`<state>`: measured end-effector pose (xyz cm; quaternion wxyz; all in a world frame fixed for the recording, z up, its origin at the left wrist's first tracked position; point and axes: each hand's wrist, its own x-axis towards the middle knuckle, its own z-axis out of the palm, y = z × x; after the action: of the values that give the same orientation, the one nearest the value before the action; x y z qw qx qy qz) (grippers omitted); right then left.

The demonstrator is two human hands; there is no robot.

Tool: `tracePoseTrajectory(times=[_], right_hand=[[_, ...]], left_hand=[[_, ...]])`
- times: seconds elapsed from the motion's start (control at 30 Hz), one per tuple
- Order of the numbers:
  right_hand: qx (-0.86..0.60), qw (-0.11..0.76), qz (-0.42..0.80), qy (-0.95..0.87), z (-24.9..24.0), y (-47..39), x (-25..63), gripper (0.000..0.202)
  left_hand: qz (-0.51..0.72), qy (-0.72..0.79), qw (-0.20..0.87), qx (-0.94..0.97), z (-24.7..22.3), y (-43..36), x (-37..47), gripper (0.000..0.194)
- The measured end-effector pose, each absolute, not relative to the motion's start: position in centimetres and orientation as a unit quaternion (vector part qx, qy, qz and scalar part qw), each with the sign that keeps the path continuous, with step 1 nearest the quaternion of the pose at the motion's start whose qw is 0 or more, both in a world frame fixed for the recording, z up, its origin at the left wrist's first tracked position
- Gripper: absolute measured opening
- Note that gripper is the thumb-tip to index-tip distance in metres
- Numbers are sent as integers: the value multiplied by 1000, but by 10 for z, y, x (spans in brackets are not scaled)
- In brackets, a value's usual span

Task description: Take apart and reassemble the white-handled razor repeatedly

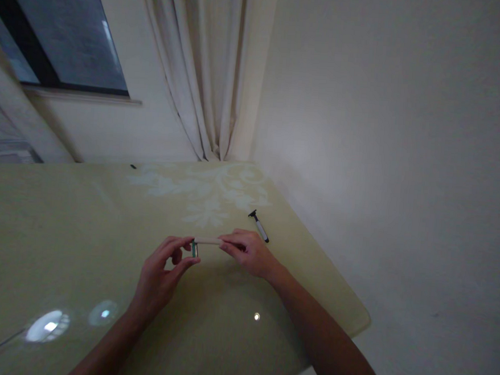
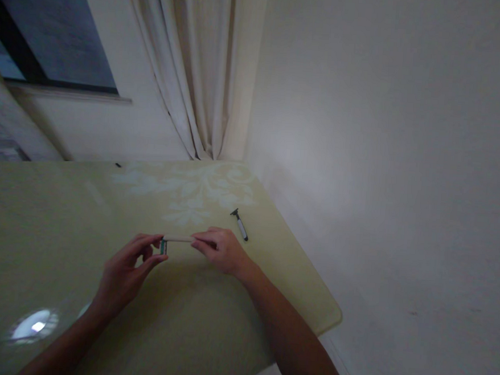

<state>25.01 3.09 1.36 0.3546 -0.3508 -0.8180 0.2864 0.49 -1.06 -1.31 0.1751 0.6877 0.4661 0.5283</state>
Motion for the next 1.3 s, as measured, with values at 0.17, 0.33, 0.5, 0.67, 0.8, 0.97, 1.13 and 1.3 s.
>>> tracePoseTrajectory(times=[0.17,0.33,0.5,0.67,0.8,0.97,1.13,1.3], right_hand=[[-339,343,274,-832,13,32,248,36],[-436,362,209,-797,13,55,270,34],[-611,356,163,-688,13,79,304,32],[-751,274,122,-588,6,84,321,27],[-784,241,100,-563,-1,86,327,22],[-785,232,92,-567,-6,86,327,21],[-779,226,85,-579,-8,84,326,21],[-777,222,81,-584,-10,84,327,19]], left_hand=[[524,474,160,689,-12,-10,2,31],[527,500,160,668,-8,-3,1,32],[427,497,217,724,-14,26,28,37],[278,557,195,758,-21,67,80,36],[256,604,158,738,-24,90,112,39],[232,629,121,732,-27,94,124,42],[218,625,109,742,-29,85,118,48],[216,622,106,745,-28,83,118,43]])
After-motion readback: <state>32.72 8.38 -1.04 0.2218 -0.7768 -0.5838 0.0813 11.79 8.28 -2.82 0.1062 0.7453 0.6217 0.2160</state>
